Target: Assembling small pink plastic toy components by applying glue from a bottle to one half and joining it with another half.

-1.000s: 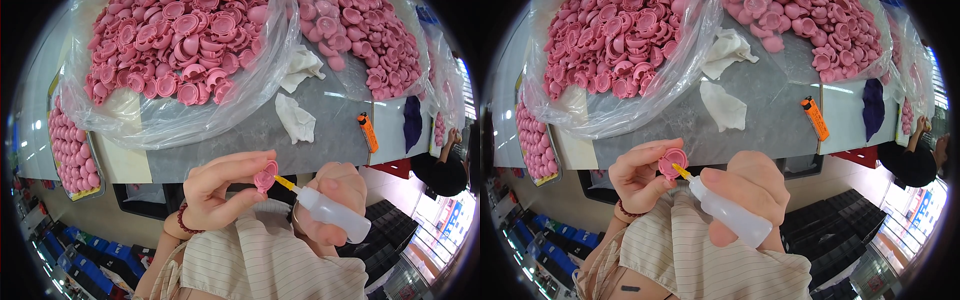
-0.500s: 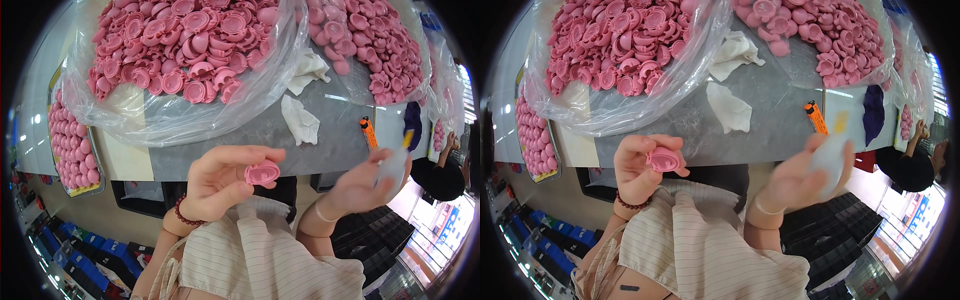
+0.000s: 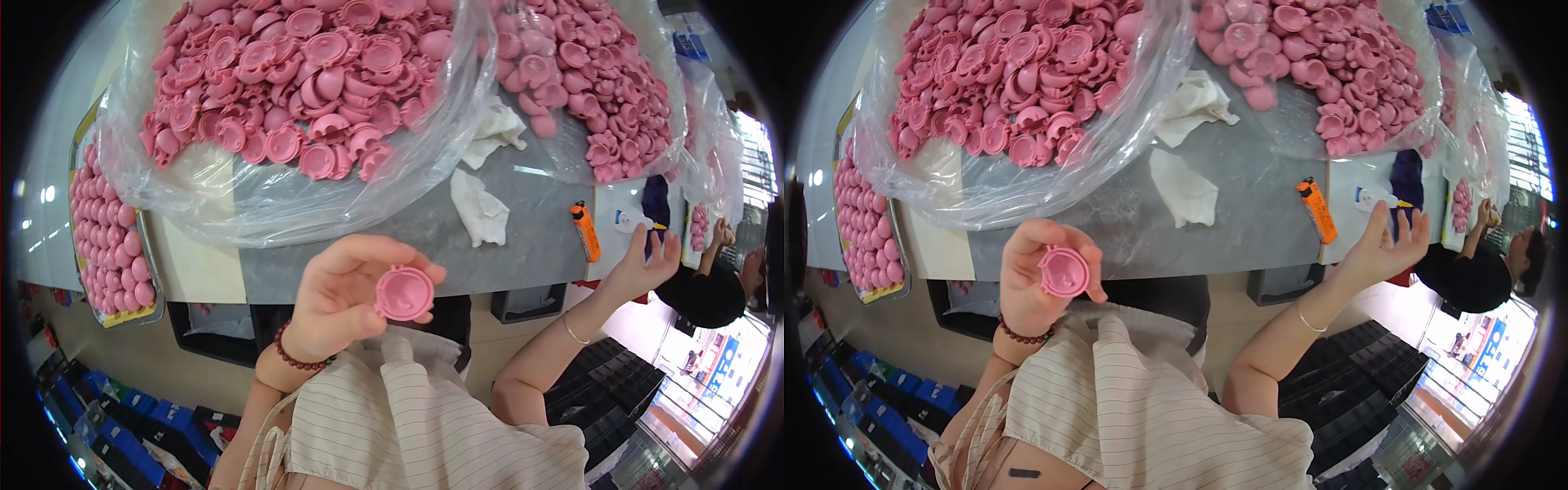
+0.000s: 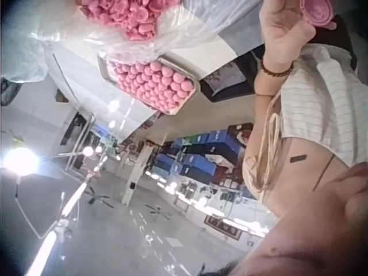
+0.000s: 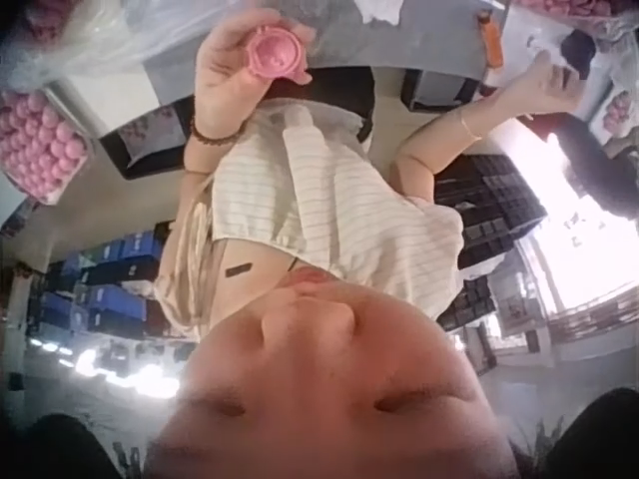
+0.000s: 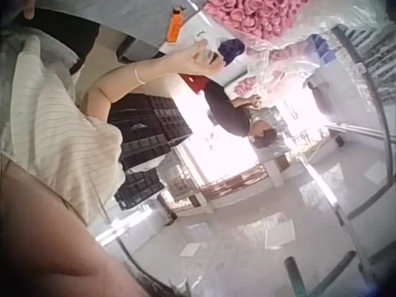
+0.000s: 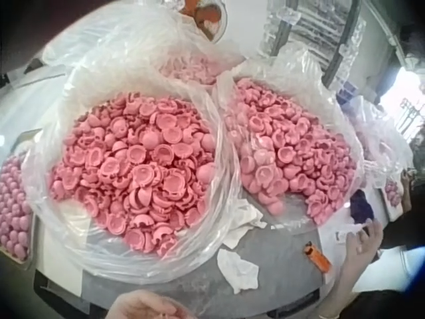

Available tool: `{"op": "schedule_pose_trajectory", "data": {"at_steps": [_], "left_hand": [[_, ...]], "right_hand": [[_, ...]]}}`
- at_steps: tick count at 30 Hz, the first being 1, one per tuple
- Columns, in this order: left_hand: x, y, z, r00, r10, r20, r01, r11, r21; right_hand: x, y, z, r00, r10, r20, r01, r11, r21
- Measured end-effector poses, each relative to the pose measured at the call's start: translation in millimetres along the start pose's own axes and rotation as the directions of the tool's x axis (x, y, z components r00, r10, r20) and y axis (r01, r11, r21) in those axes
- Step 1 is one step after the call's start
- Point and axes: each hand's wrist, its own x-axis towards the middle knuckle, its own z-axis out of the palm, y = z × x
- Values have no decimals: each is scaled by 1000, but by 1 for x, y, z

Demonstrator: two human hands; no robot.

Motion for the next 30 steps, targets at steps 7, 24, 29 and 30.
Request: {"op": "schedule_pose_trajectory", "data": {"at_steps": [7,24,29,30], "left_hand": [[2,-4,0,978,95,-185,-40,959,279],[6,-2,-1,992,49,-116,-19,969,247],[4,-1,2,993,-12,-119,40,971,236],[4,0,3,993,-14,-121,42,971,236]], "right_hand": [[5,-75,54,644,-403,650,412,899,149],[-4,-88,34,440,-141,887,217,975,48],[-44,-76,21,473,-136,870,455,884,-110],[-43,-75,18,503,-84,860,462,867,-186]]}}
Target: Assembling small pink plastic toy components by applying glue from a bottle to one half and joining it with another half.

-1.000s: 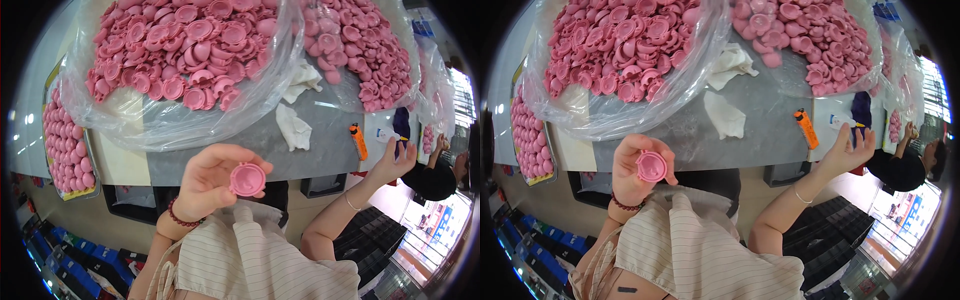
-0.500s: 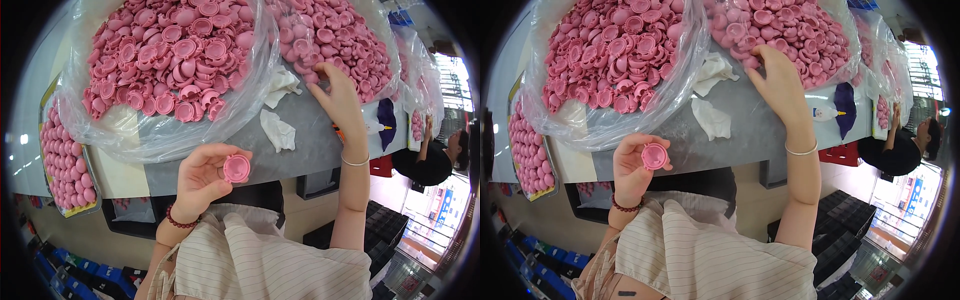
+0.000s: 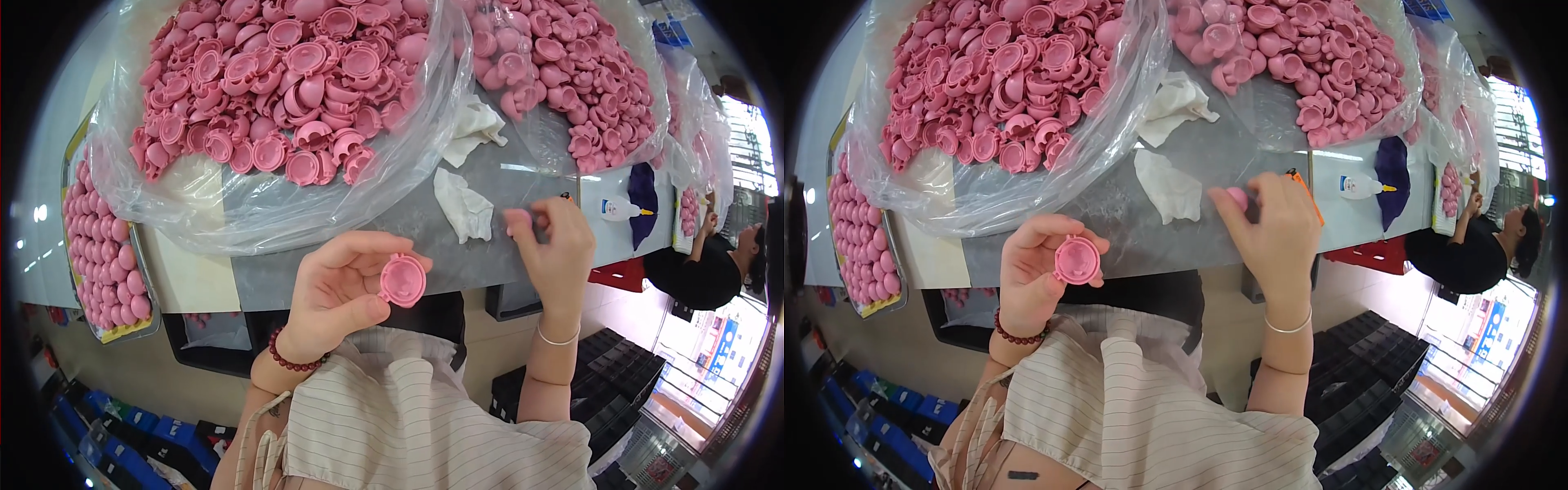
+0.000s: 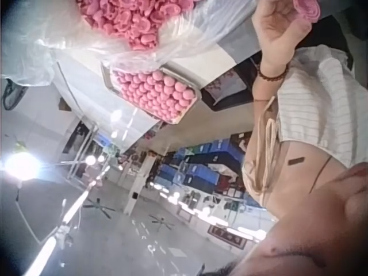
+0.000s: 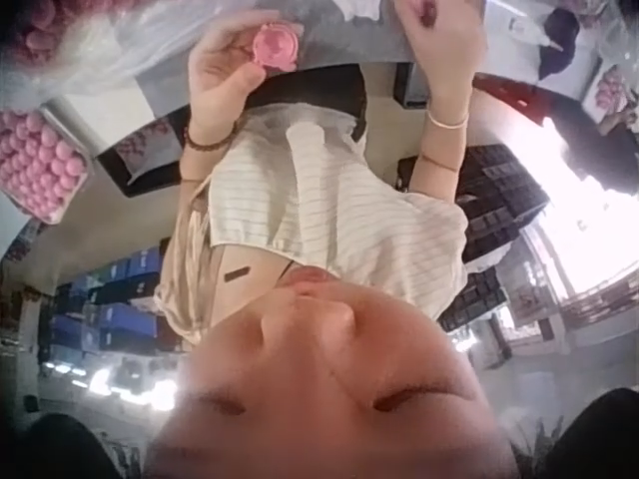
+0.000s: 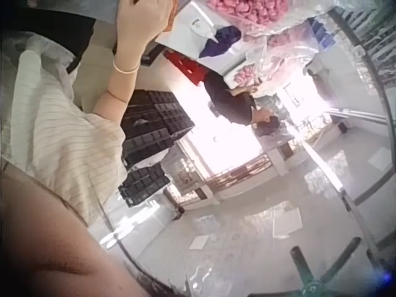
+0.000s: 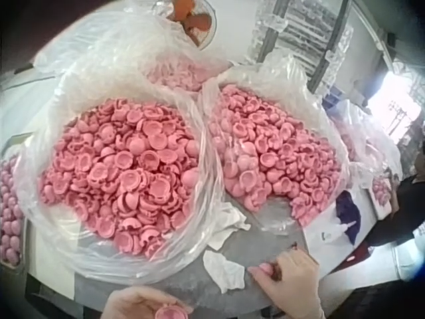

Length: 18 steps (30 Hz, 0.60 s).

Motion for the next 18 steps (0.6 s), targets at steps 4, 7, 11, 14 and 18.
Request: {"op": "schedule_pose_trajectory", "data": {"at_steps": [4,7,11,14,18], "left_hand": [[-3,1,-3,993,-109,55,116,982,-151],[-5,1,-2,982,-167,86,184,944,-274],[-5,-1,2,979,-183,90,202,936,-289],[-5,0,4,986,-152,69,164,959,-231],[-6,2,9,992,-116,40,122,974,-189]], "right_hand": [[5,3,-15,989,-124,-75,142,936,321],[2,15,-12,925,-378,17,359,889,284],[-4,11,-4,984,-176,26,163,948,273],[-1,1,-13,993,-107,49,86,941,327],[-5,5,-11,992,-115,47,90,927,363]]}}
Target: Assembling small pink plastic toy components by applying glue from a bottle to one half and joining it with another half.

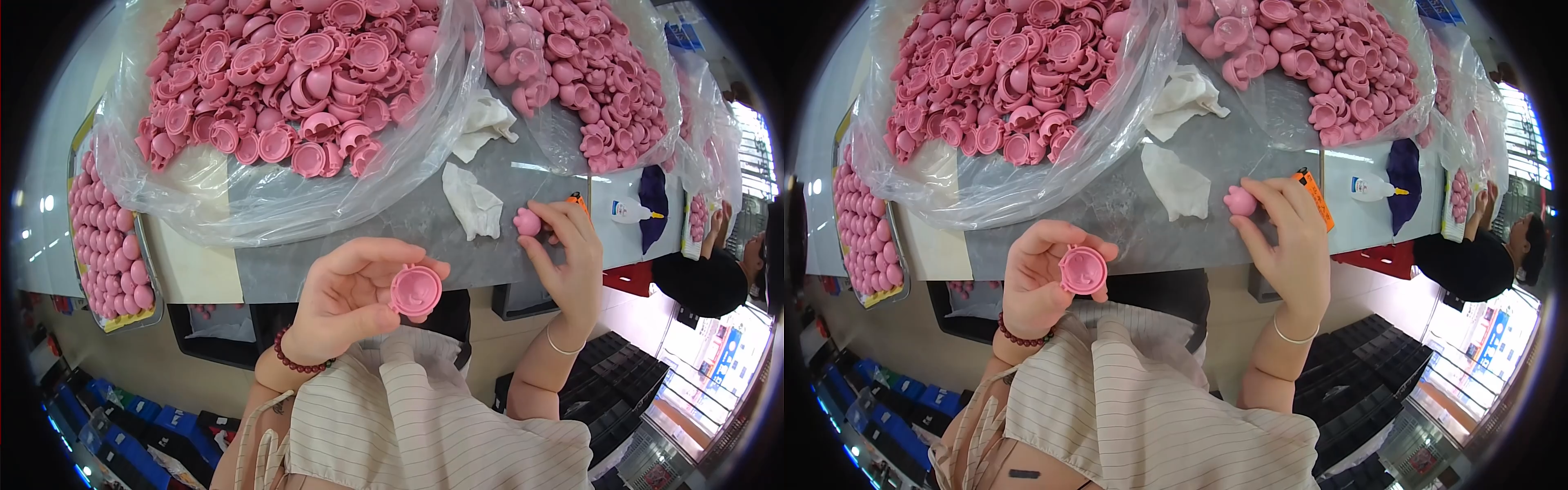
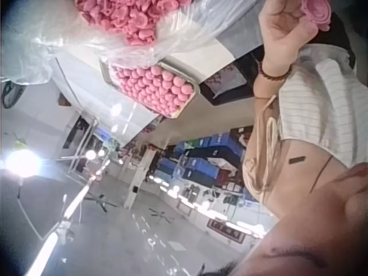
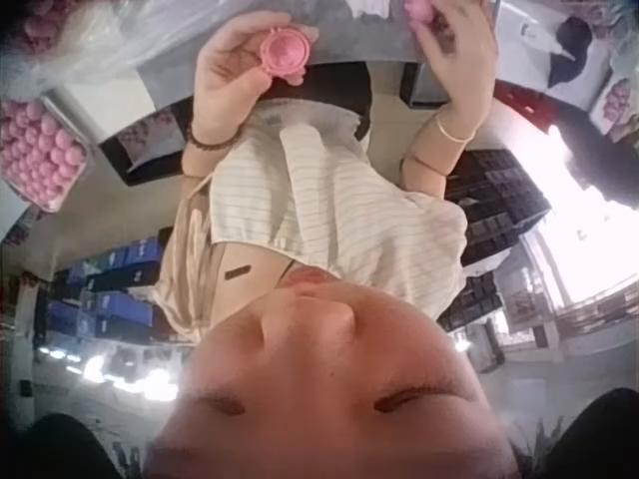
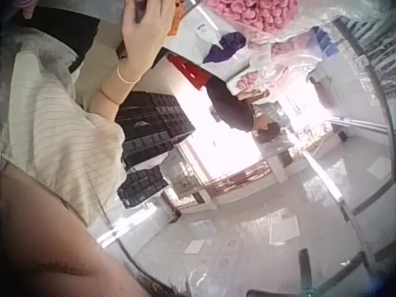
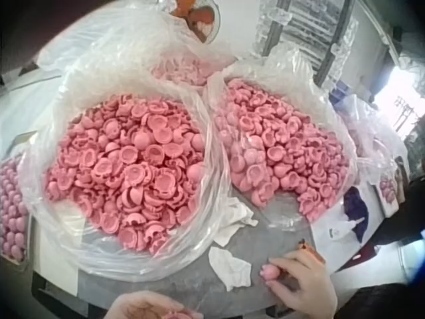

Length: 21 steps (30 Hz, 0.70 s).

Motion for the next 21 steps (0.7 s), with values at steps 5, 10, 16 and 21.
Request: {"op": "schedule_pose_trajectory", "data": {"at_steps": [5,10,16,21], "left_hand": [[3,-8,-6,967,198,159,-227,955,189],[4,-13,-2,960,213,184,-259,924,280],[1,-10,-1,976,156,153,-202,914,353],[3,-9,-1,981,116,158,-171,901,398]], "right_hand": [[-9,-26,6,979,-152,-138,175,969,176],[-7,-54,23,920,-357,-161,390,877,282],[-5,-52,32,908,-395,-139,419,860,290],[-6,-51,35,897,-406,-172,440,851,287]]}}
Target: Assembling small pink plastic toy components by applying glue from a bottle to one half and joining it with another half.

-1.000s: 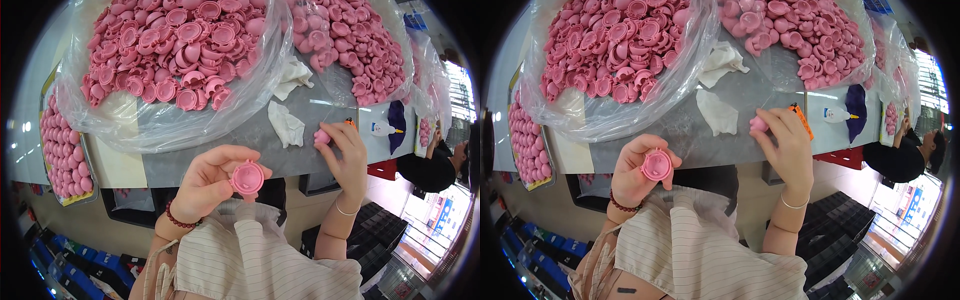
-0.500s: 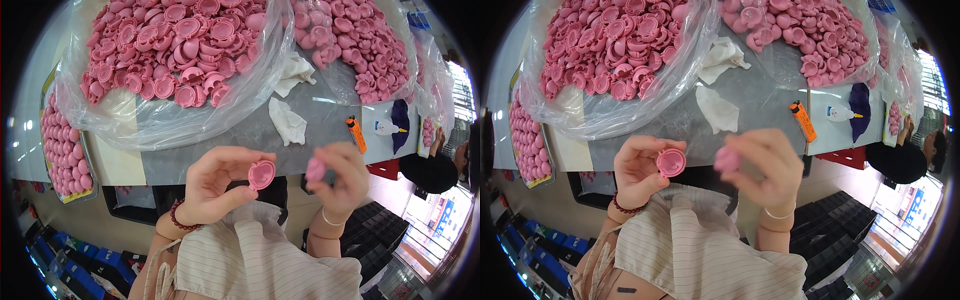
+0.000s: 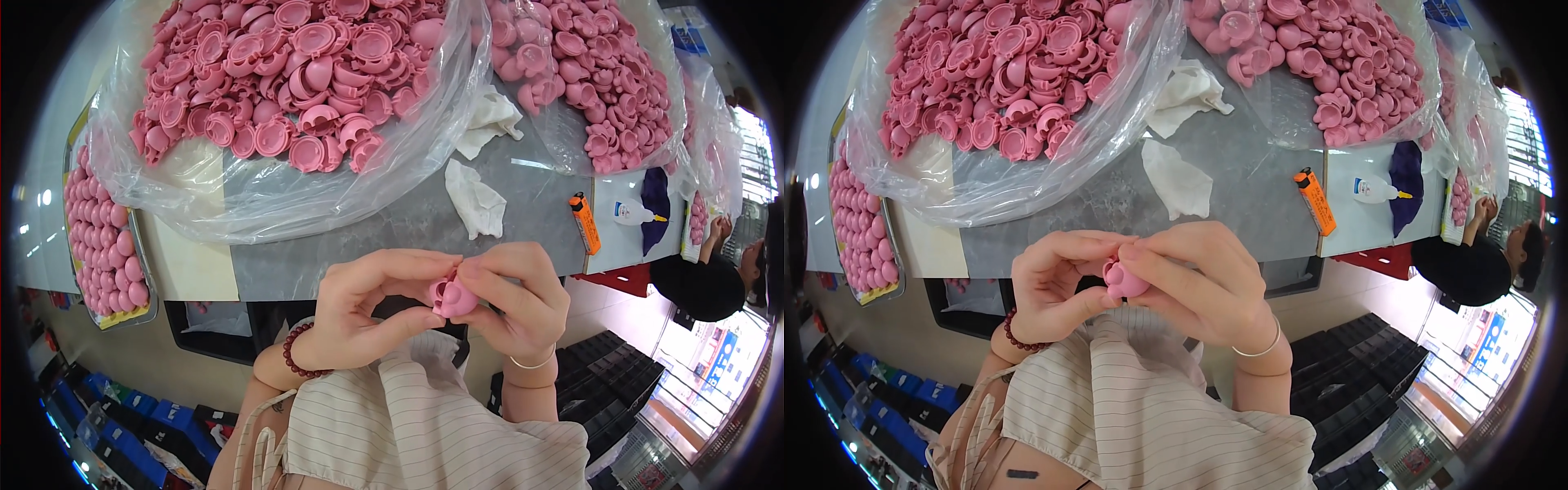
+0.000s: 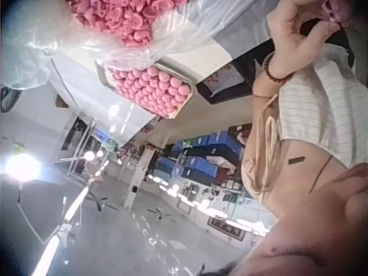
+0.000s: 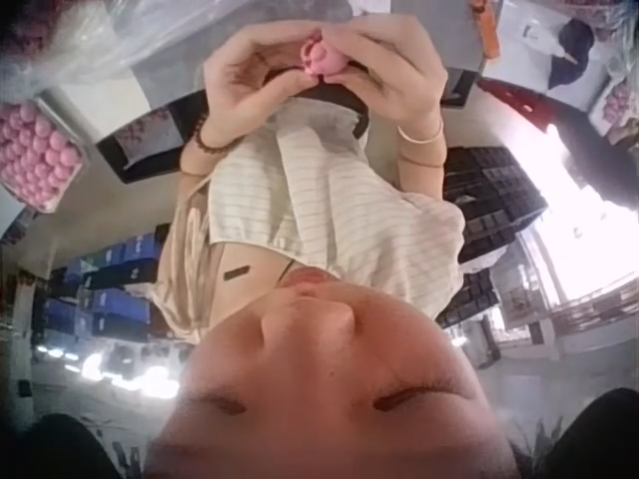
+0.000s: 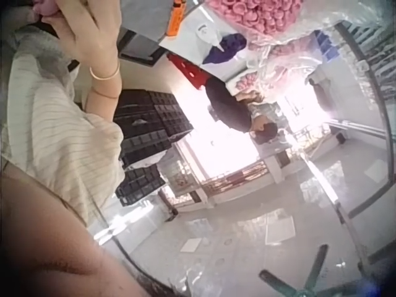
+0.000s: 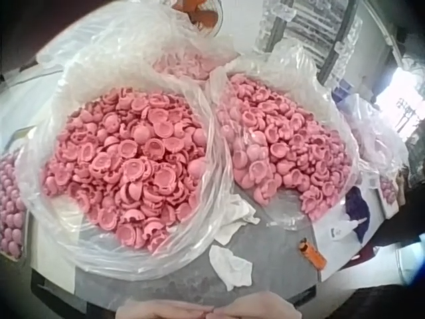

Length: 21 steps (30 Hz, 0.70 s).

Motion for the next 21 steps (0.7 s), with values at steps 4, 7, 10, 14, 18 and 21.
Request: {"op": "schedule_pose_trajectory", "data": {"at_steps": [4,7,10,14,18,21], "left_hand": [[0,-2,0,1000,-1,-15,1,1000,-24],[3,1,2,999,28,-39,-28,1000,3],[5,-4,1,993,105,-58,-103,994,46],[6,-9,-5,987,142,-77,-136,987,87],[7,-6,-2,982,33,-187,-27,999,32],[6,-10,-7,990,128,-61,-117,980,164]], "right_hand": [[1,0,3,1000,0,-1,0,1000,-13],[1,-1,3,1000,7,4,-6,999,-43],[-4,-6,6,1000,-18,-8,17,987,-158],[-10,-5,12,992,-106,-70,98,989,-107],[-19,-3,5,986,-58,-159,37,991,-131],[-27,6,-5,976,-64,-207,25,982,-186]]}}
